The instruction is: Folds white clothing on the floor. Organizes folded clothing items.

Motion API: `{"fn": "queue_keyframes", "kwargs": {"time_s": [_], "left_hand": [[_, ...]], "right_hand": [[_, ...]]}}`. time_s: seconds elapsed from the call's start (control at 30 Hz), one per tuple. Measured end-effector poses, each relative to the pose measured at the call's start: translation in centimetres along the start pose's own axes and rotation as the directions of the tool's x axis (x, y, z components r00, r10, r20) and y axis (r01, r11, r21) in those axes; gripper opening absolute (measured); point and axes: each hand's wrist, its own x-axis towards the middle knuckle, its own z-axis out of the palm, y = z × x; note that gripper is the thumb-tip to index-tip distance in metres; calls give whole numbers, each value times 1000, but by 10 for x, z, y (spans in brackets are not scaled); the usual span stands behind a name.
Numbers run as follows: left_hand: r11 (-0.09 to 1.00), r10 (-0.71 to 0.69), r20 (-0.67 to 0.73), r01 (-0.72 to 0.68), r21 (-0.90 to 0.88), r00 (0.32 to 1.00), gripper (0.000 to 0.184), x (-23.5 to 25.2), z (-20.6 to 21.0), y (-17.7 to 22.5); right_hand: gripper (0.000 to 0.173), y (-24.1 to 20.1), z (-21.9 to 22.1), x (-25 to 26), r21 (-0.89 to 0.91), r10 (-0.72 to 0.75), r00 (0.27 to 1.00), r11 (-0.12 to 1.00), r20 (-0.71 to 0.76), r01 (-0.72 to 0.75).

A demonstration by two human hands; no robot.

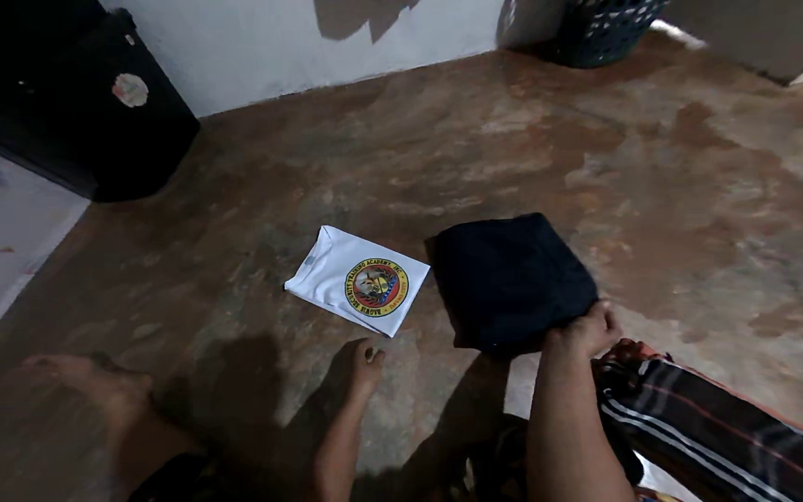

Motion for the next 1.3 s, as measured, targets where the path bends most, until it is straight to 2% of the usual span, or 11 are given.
{"fn": "queue_keyframes", "kwargs": {"time_s": [0.13, 0.2, 0.27, 0.33, 0.4, 0.53, 0.67, 0.83, 1.07, 1.2, 1.3], "left_hand": [[904, -196, 70, 208, -373, 978, 44, 19, 2, 9], [865, -229, 43, 224, -449, 972, 50, 34, 6, 14], [878, -262, 1, 239, -415, 965, 54, 53, 11, 17], [908, -274, -2, 258, -329, 962, 48, 65, 12, 21], [914, -267, 5, 255, -316, 964, 40, 69, 15, 21], [791, -253, 79, 253, -557, 964, 41, 46, 22, 11], [704, -259, 226, 344, -622, 939, 39, 3, 36, -2], [798, -197, 430, 399, -452, 881, 41, -23, 33, -16], [832, -405, -38, 350, -431, 914, 60, 14, -21, -44], [923, -384, -162, 377, -74, 909, 70, 40, -30, -41], [922, -291, -184, 326, 210, 939, 67, 54, -32, -43]], "right_hand": [[56, -18, -3, -7, -375, -370, 928, 855, 45, 359], [51, -31, 1, -24, -344, -496, 841, 768, 214, 540], [43, -40, 8, -52, -205, -469, 769, 779, 435, 592], [36, -39, 14, -75, -110, -308, 636, 841, 708, 530], [32, -28, 20, -94, -262, 29, 504, 879, 863, 399], [36, 8, 21, -116, -757, 695, 311, 541, 648, 367], [51, 45, 15, -126, -856, 787, 365, 376, 498, 355], [47, 55, 12, -117, -841, 696, 495, 317, 521, 439], [37, 52, 13, -120, -872, 808, 405, 252, 428, 420], [41, 25, 20, -120, -758, 903, 274, 81, 330, 647], [43, 13, 25, -120, -653, 799, 242, 232, 551, 721]]}}
